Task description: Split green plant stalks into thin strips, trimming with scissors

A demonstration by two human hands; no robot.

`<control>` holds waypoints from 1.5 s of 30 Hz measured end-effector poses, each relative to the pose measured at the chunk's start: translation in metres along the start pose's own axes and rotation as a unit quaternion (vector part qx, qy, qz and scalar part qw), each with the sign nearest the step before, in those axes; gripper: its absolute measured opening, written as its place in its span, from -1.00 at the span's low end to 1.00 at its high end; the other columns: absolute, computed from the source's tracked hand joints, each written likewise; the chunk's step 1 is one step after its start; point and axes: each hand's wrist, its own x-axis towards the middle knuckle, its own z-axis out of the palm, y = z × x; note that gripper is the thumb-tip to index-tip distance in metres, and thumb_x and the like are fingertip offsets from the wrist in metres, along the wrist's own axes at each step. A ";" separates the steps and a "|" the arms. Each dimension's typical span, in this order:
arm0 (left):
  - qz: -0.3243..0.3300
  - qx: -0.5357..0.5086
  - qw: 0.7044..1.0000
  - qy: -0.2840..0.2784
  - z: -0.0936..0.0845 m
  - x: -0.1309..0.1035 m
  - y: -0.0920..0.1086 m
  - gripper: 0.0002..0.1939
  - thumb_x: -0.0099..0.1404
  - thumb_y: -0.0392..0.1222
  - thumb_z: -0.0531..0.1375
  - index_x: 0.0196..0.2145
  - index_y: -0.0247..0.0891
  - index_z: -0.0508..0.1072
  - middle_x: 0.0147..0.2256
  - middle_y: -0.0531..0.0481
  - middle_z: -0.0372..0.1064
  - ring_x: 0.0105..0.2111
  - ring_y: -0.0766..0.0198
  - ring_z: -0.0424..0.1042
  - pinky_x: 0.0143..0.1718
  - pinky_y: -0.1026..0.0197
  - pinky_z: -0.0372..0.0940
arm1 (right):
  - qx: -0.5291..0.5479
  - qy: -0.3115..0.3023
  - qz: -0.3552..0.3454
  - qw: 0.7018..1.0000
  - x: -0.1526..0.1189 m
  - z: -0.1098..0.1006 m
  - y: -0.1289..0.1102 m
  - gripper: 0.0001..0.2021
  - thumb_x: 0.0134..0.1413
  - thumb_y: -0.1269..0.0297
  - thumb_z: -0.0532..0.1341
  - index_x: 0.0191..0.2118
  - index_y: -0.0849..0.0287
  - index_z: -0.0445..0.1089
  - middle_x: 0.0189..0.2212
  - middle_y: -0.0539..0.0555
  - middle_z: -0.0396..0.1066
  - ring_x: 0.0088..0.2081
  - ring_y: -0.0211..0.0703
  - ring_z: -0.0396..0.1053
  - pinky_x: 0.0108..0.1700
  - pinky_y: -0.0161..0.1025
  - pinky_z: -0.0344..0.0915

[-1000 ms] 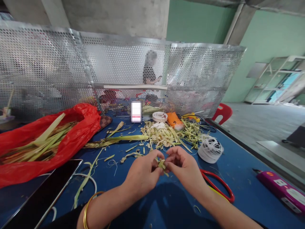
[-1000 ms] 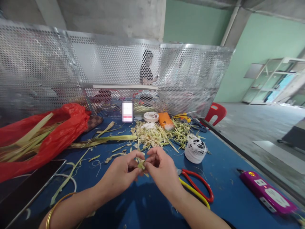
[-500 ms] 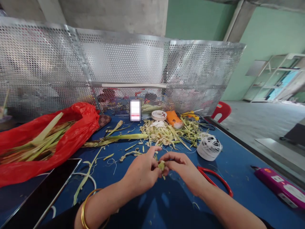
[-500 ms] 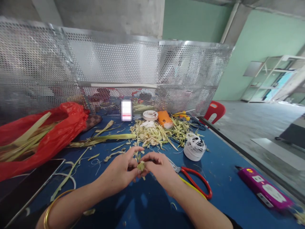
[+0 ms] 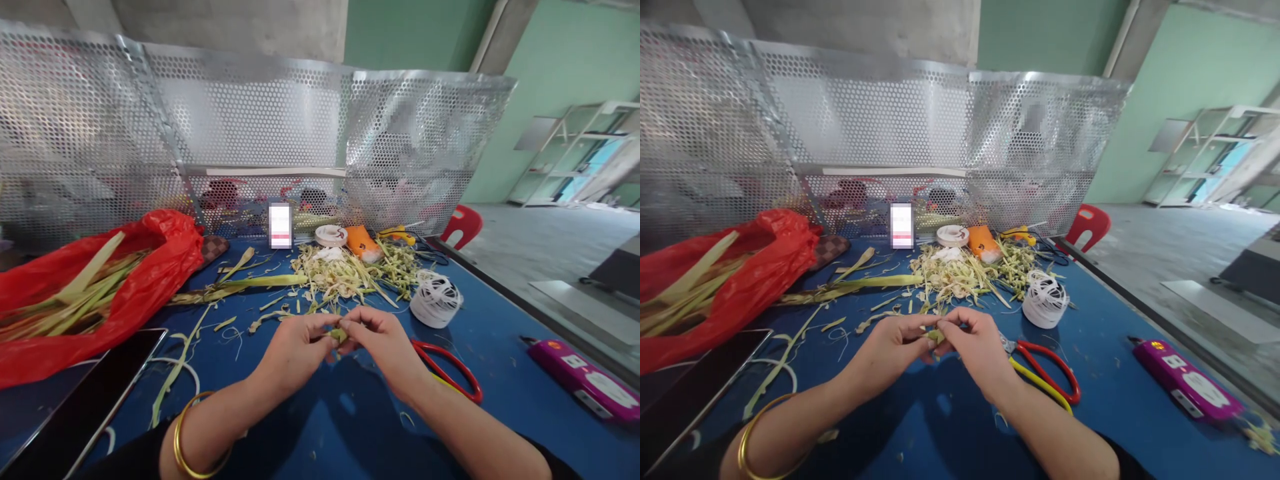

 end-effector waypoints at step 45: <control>-0.174 -0.172 0.970 -0.017 0.001 0.003 0.007 -0.77 0.08 -0.07 0.24 -0.52 -0.32 0.46 -0.52 -0.05 0.51 -0.58 0.34 0.44 -0.44 0.28 0.29 | -0.129 0.015 -0.073 0.989 0.005 -0.004 0.007 -0.84 0.02 0.22 0.18 -0.49 0.18 0.34 -0.61 -0.08 0.25 -0.54 -0.30 0.15 -0.46 -0.34 0.12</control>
